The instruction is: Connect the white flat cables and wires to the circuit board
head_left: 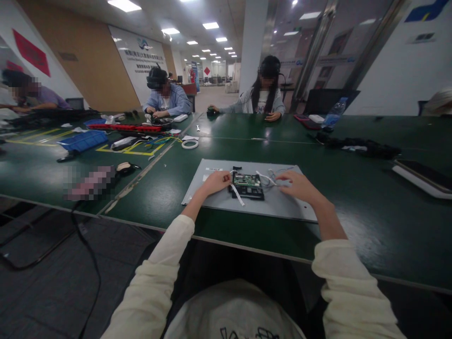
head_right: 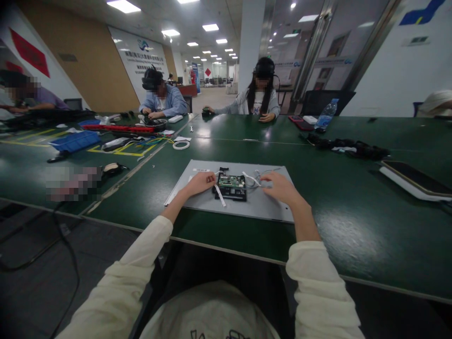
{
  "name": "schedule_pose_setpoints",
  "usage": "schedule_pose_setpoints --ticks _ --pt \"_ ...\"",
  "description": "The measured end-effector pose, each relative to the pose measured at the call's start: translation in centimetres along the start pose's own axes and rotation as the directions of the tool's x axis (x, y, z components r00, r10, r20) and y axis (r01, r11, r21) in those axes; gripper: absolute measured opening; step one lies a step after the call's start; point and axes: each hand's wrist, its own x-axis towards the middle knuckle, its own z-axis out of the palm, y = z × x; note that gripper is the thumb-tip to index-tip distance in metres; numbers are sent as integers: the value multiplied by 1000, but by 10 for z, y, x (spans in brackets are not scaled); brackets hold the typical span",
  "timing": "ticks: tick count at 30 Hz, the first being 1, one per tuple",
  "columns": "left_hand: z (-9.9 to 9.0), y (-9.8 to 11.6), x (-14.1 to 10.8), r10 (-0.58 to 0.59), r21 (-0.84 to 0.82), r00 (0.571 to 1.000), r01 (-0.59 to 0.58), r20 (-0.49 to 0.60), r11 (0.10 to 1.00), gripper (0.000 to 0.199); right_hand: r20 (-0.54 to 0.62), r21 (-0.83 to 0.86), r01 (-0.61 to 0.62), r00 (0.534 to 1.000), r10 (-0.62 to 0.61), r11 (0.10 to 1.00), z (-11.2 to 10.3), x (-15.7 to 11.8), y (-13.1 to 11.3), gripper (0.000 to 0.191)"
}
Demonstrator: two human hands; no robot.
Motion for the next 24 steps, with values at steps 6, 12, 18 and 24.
schedule_pose_setpoints --ticks 6,12,18,24 --pt "-8 17 7 -58 -22 975 54 -214 998 17 -2 37 -40 999 40 999 0 0 3 19" --pt "4 70 19 229 97 970 -222 -75 970 20 -2 42 -46 999 46 998 -1 1 -2 17" --pt "27 96 25 351 206 929 -368 114 907 25 7 60 -40 999 39 997 7 2 7 30" --pt "35 85 24 326 145 936 -344 131 928 27 -30 -18 -33 999 33 999 4 2 5 18"
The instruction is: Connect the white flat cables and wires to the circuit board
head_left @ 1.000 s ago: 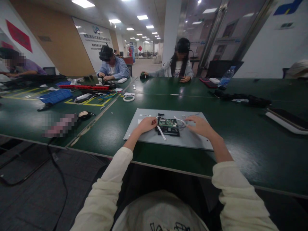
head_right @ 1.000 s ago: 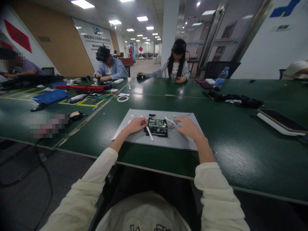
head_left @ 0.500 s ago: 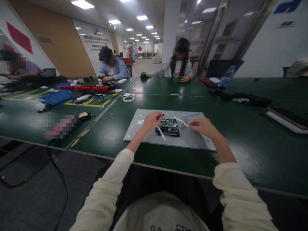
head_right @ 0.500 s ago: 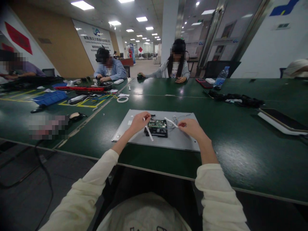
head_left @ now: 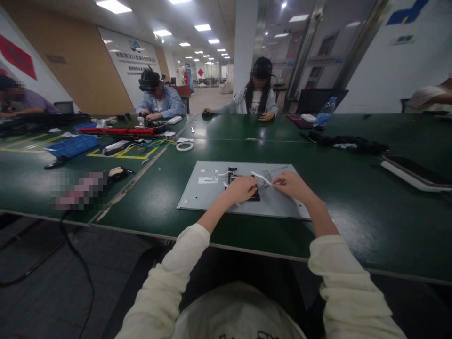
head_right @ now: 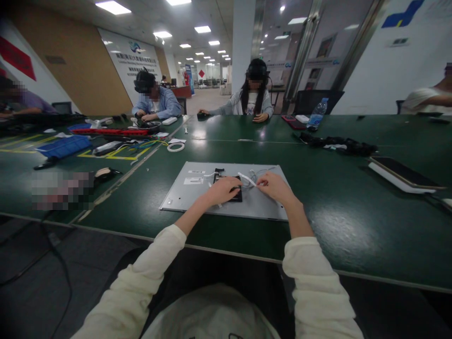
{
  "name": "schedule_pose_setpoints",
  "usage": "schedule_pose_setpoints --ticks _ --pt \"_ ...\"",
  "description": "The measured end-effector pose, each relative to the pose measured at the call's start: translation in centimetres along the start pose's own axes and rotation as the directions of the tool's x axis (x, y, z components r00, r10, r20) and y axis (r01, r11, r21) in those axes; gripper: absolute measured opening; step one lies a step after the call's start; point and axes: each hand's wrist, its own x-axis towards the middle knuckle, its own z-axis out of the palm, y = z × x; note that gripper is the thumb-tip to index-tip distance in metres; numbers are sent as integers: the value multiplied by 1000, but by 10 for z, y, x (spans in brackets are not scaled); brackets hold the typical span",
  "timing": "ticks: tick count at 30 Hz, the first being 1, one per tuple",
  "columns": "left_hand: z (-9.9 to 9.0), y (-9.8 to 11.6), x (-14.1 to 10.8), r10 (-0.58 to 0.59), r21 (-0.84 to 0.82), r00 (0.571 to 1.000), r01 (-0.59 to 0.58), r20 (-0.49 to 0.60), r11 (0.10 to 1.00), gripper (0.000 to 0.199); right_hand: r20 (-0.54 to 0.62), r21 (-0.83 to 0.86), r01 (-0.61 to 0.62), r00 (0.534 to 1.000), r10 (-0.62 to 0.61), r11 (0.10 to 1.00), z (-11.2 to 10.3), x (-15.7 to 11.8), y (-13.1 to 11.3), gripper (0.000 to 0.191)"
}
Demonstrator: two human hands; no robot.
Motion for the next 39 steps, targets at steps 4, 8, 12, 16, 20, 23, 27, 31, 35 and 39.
schedule_pose_setpoints --ticks 4,8,12,16,20,23,27,31,35,39 --pt "2 -1 -1 2 -8 1000 -2 22 1000 28 -50 50 68 997 -65 996 -3 1 -5 17" --pt "5 -1 -1 -23 3 999 23 21 1000 29 -63 75 137 989 -133 988 -5 0 -17 13" --pt "7 -1 -2 -50 6 999 50 11 999 31 0 84 132 991 -132 988 -8 -5 -34 12" --pt "8 -3 -3 -51 2 999 51 -6 999 33 91 144 97 990 -111 985 -9 -8 -44 11" --pt "10 -4 -2 -61 5 998 61 -2 998 35 161 192 75 981 -107 979 -8 -9 -46 11" --pt "11 -4 -2 -55 7 999 55 3 998 35 203 199 71 973 -112 977 -6 -8 -44 12" --pt "11 -5 -2 -45 1 999 45 -1 999 35 231 198 59 967 -105 978 -4 -9 -42 13" --pt "12 -5 -2 -38 -3 999 38 -20 999 35 257 206 26 963 -80 978 -6 -9 -45 12" --pt "12 -5 -3 -48 -1 999 48 -24 999 34 256 211 9 965 -64 977 -7 -10 -47 15" --pt "11 -4 -4 -52 -5 998 52 -21 999 34 187 203 -16 982 -23 979 -3 -7 -46 20"
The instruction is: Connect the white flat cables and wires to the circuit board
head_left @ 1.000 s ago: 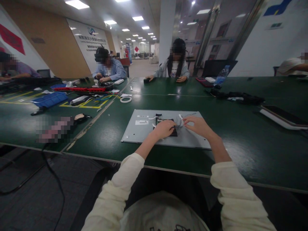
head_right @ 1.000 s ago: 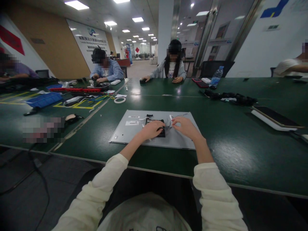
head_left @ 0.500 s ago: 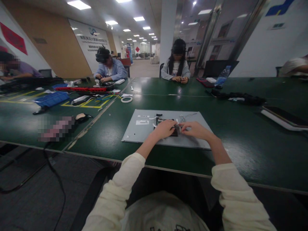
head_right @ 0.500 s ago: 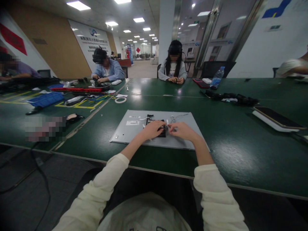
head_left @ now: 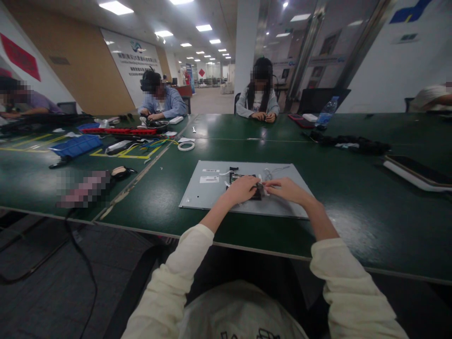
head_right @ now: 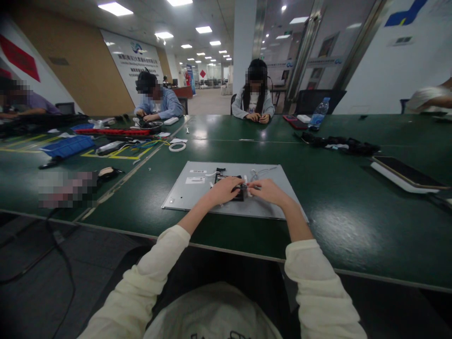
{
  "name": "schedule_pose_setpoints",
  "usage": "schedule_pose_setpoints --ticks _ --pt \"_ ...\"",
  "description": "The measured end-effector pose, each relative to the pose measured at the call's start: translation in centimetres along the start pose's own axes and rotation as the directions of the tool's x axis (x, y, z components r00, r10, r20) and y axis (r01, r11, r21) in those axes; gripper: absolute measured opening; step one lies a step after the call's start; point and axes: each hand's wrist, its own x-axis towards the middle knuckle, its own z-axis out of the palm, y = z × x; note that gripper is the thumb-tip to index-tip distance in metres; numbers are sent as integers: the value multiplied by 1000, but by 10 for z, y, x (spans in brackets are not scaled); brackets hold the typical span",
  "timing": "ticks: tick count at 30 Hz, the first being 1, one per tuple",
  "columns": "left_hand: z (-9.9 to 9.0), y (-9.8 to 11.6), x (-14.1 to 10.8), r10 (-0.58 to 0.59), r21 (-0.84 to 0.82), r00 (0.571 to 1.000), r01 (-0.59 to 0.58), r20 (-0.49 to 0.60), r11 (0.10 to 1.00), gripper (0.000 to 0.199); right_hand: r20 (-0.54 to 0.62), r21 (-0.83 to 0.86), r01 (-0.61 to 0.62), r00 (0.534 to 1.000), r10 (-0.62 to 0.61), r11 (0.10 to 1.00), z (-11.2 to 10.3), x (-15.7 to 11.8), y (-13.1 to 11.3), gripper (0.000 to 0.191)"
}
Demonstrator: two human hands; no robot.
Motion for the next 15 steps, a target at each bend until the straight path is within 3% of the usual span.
schedule_pose_setpoints --ticks 6,15 --pt "1 -1 0 15 -3 1000 -15 4 1000 34 -77 140 -20 997 31 990 11 7 10 31" --pt "3 -2 1 40 13 999 -39 -7 999 35 -47 -11 32 998 -33 999 15 11 18 40"
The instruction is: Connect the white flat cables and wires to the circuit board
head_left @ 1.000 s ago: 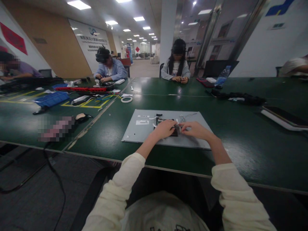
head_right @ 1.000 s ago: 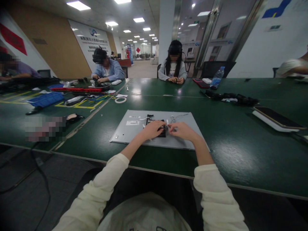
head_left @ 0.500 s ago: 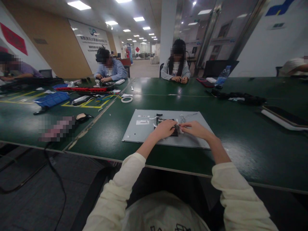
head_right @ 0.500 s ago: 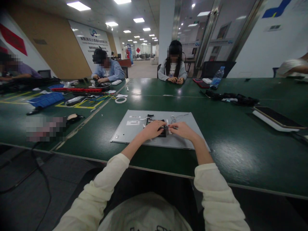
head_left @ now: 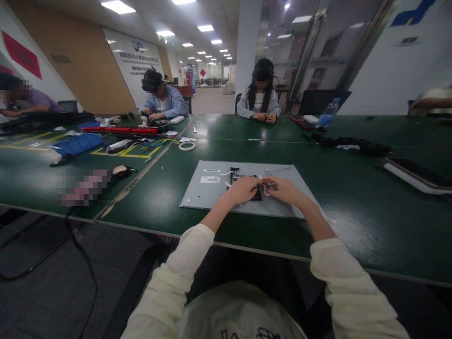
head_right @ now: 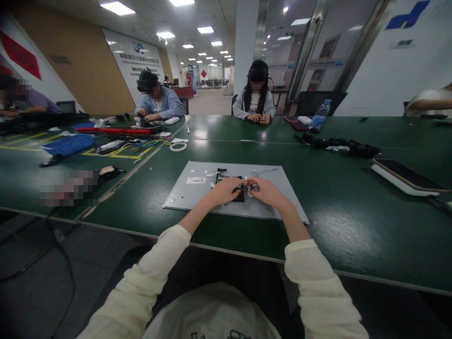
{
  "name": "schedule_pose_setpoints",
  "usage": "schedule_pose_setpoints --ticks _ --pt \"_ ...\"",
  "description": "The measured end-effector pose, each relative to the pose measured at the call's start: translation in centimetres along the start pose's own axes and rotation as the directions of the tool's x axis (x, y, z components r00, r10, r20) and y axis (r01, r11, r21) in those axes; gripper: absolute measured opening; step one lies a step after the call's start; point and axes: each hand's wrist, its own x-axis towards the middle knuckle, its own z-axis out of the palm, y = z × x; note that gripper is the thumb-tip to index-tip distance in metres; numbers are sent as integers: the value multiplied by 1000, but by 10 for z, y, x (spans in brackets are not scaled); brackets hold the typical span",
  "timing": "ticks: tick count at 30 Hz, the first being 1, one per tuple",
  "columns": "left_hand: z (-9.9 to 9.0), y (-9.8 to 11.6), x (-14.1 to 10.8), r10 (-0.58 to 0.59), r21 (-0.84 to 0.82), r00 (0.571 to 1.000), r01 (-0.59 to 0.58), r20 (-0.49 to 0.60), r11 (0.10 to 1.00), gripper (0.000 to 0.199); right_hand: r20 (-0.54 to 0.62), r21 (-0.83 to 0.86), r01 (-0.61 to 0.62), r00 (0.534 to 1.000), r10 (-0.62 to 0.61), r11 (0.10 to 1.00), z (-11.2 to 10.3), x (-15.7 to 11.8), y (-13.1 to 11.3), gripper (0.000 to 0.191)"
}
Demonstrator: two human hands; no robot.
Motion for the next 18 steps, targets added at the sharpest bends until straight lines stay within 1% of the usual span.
schedule_pose_setpoints --ticks 3,10,13,15,18 --pt "-1 1 0 -3 7 1000 3 3 1000 35 29 -38 -8 1000 10 999 -2 -1 -3 42" --pt "-4 3 -2 -6 12 1000 6 21 1000 35 77 -62 -81 993 86 995 0 -4 -9 62" --pt "-4 2 -2 5 7 1000 -5 13 1000 34 84 -66 -107 990 113 992 4 -3 -11 67" --pt "-4 2 -2 12 7 1000 -12 2 1000 33 85 -69 -93 991 98 993 6 -1 -11 67" --pt "-3 1 -2 14 11 1000 -14 0 1000 33 88 -73 -36 995 43 997 10 1 -8 65"
